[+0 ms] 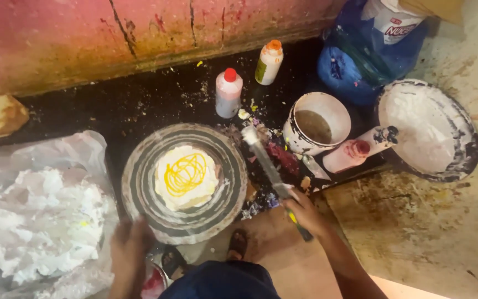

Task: The person spreads yellow syrup onto a round cake base using a metal spatula, applies white cream from a container, and smooths the cream over the top and sides while rotating the cake on a stand.

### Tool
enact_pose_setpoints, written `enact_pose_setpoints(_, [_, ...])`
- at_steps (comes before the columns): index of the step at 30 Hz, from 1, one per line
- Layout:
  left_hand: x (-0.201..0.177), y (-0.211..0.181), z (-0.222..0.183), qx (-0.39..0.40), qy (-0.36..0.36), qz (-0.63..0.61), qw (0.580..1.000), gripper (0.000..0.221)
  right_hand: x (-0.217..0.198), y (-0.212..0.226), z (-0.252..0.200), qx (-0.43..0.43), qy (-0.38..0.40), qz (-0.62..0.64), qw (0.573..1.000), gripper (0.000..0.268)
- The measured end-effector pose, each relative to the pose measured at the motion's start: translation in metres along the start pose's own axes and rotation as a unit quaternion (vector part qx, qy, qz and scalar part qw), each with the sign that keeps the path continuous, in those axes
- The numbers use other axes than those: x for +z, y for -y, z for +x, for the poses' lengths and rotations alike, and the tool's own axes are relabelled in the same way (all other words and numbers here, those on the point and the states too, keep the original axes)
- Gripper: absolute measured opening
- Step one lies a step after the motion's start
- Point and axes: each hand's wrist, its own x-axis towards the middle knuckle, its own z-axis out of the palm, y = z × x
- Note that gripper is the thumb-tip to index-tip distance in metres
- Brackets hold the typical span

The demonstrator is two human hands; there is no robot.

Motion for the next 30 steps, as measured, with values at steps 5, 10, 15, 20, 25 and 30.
enact_pose_setpoints(5, [-0.011,0.025,-0.039,-0.09,0.235,0.032,0.967,0.034,0.006,0.044,-0.064,-0.228,-0.049,-0.151,0.961,0.039])
enact_pose_setpoints(10, [0.0,-0.026,-0.038,-0.222,0.073,-0.044,0.971,0.039,0.046,0.082,-0.104,-0.342,-0.152,-0.434,0.819,0.04])
enact_pose_setpoints(15, [0.001,-0.048,-0.009,-0.108,0.051,-0.115,0.986,0.04,0.093,0.103,-0.119,-0.169,-0.124,-0.507,0.836,0.041])
enact_pose_setpoints(20, [0.002,-0.01,-0.008,-0.122,0.091,-0.069,0.986,0.043,0.113,0.107,-0.126,-0.218,-0.137,-0.529,0.809,0.048])
enact_pose_setpoints(25, [-0.007,0.017,-0.04,-0.166,0.357,-0.024,0.919,0.05,0.117,0.108,-0.135,-0.168,-0.119,-0.542,0.815,0.051])
enact_pose_setpoints(30, [-0.007,-0.033,-0.017,-0.142,0.177,-0.087,0.97,0.049,0.122,0.102,-0.138,-0.165,-0.127,-0.545,0.812,0.043])
